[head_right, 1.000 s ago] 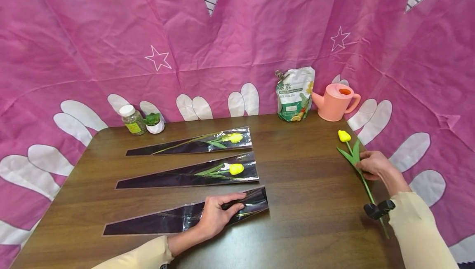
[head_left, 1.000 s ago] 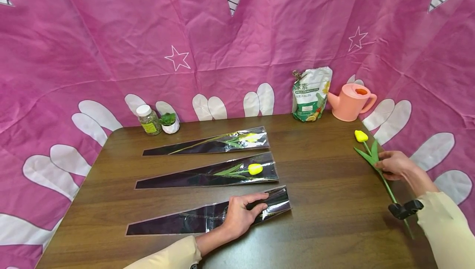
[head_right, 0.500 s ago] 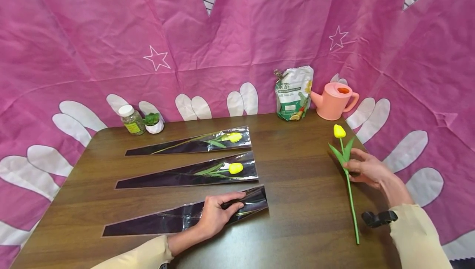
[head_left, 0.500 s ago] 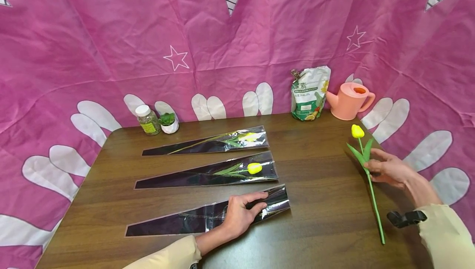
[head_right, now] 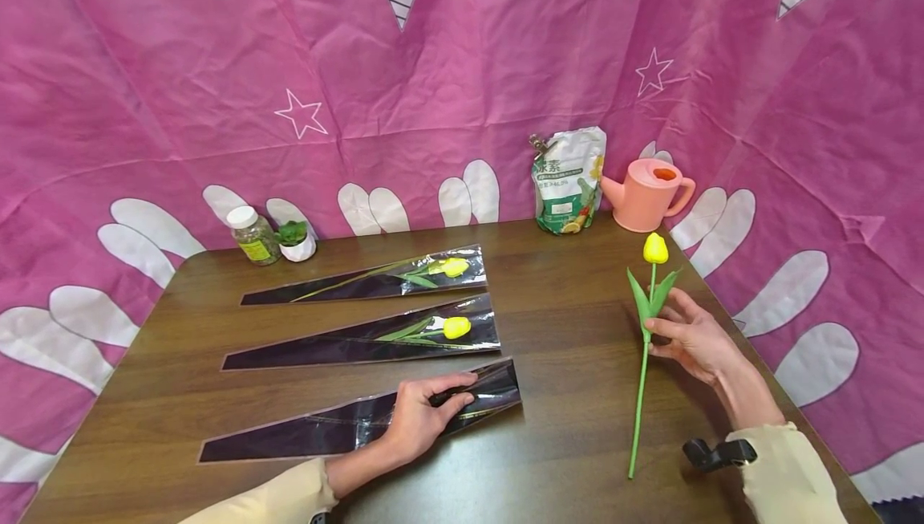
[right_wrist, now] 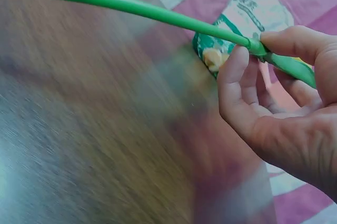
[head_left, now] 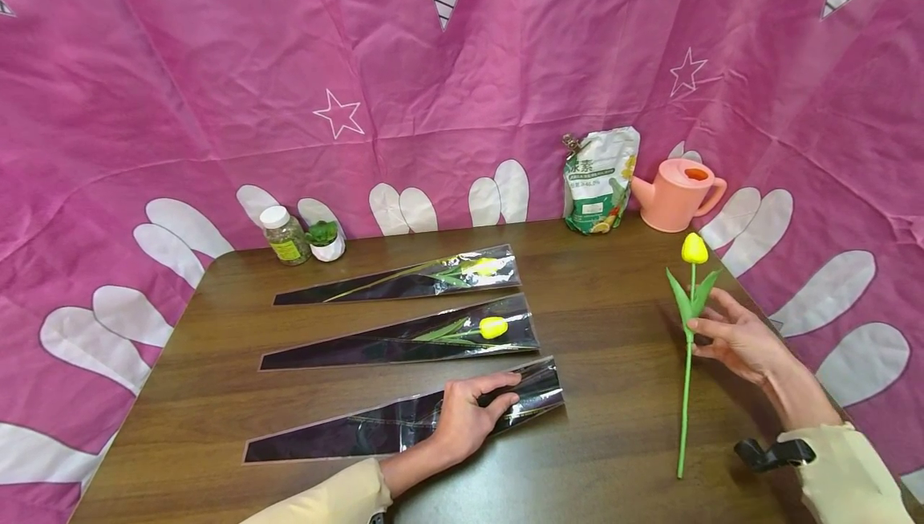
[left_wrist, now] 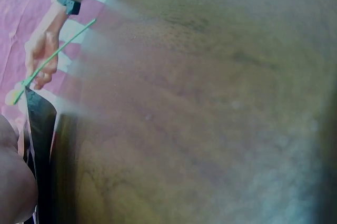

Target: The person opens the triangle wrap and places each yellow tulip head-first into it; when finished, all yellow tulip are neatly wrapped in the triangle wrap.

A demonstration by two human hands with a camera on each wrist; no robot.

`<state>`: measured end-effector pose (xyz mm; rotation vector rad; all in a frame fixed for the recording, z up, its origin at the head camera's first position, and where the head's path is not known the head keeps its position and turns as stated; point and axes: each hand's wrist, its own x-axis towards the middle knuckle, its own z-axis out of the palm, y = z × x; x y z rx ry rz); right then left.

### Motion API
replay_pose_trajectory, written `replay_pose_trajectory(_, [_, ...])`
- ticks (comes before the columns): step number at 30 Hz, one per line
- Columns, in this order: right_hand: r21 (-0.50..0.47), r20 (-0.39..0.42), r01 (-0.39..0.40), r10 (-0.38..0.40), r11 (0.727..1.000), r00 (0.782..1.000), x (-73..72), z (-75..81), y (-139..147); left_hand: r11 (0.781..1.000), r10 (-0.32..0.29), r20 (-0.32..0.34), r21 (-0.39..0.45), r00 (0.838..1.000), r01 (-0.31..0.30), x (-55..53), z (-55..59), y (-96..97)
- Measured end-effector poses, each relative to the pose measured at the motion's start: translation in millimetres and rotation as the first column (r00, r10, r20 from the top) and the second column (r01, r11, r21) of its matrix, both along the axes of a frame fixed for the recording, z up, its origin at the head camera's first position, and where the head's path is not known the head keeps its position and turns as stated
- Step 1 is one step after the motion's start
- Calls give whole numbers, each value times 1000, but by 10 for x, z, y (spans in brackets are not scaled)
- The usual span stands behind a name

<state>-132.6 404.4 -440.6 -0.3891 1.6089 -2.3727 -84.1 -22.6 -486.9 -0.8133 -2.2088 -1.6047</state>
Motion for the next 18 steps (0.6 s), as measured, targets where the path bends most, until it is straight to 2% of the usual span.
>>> replay_pose_trajectory(8, [9, -34, 61, -61, 998, 998, 52, 30, -146, 1000, 15, -3, 1, 1000, -15, 0, -3, 5])
replay_pose_trajectory(12, [-7, -31, 60, -60, 998, 998, 56, 50, -181, 1000, 20, -2, 4, 1000, -20, 0, -2, 7])
replay_pose_trajectory(18, [-140, -2, 1, -2, 990, 1000, 43, 66, -216, 1000, 24, -7, 7, 1000, -24, -5, 9, 6])
